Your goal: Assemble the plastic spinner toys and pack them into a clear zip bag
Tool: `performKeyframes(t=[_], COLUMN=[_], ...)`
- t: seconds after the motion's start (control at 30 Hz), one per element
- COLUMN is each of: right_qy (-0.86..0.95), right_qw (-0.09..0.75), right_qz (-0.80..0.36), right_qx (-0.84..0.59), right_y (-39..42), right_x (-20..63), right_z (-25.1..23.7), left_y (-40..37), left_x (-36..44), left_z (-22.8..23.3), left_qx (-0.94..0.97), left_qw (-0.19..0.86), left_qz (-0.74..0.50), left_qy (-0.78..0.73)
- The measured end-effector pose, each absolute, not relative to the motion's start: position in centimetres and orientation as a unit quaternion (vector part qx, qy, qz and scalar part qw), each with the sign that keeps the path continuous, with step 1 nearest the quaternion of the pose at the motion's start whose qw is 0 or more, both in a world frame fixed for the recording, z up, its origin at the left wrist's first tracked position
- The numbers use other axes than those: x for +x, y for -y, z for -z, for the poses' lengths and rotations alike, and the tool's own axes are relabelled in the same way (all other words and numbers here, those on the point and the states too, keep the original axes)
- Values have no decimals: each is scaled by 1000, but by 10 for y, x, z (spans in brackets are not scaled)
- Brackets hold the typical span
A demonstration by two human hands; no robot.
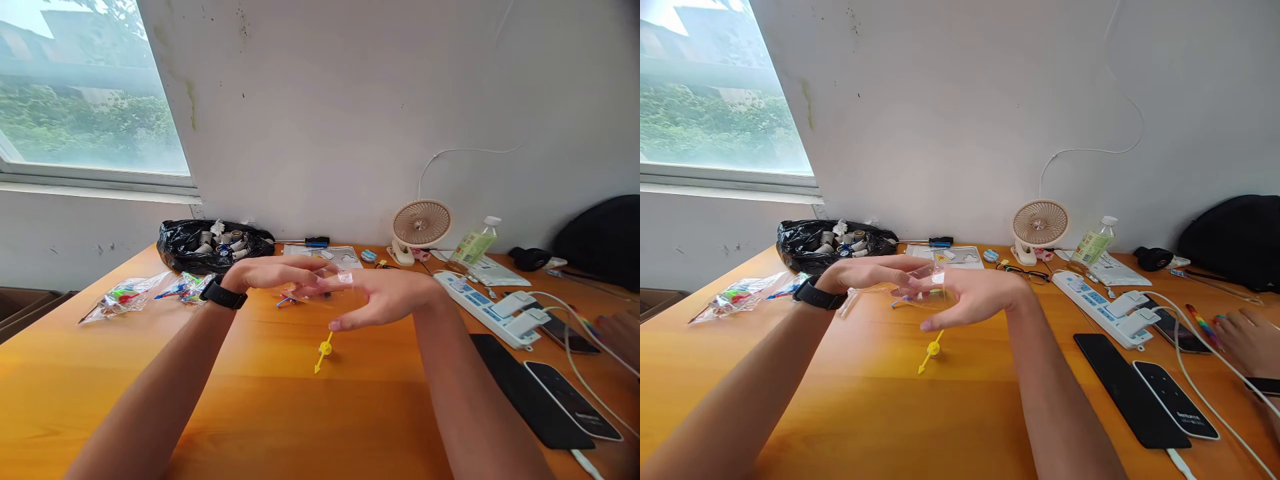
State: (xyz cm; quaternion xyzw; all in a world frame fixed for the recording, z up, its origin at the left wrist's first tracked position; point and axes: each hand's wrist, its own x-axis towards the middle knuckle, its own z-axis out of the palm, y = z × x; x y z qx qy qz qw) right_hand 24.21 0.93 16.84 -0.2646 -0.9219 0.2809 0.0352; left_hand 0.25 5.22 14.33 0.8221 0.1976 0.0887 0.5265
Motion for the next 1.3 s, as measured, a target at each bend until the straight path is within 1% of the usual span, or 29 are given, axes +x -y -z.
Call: performKeyframes(t=[0.1, 0.23, 0.3, 0.53, 0.8, 1.17, 1.3], right_qy=[919, 910, 906, 894, 887, 889, 888], right_qw=[12, -10, -16, 27, 25, 45, 42], right_qz=[-287, -340, -357, -405, -410, -392, -378], right_qx=[-270, -238, -228, -191, -208, -231, -257], right_y=[-11, -12, -12, -14, -13, -10, -12], right_x=[239, 235, 237, 253, 257, 268, 276], right_z=[-166, -168, -169, -174, -178, -184, -181], left_y=[-51, -52, -56, -65, -64, -63, -64], left_x=[3, -3, -10, -28, -24, -23, -21], left_z=[-144, -145, -145, -143, -139, -142, -139], left_qx=[832, 853, 854, 853, 835, 831, 840], left_qw=[504, 471, 471, 488, 506, 521, 503], left_qz=[-83, -74, -67, -33, -75, -54, -36], left_qy=[-218, -214, -209, -183, -205, -189, -200])
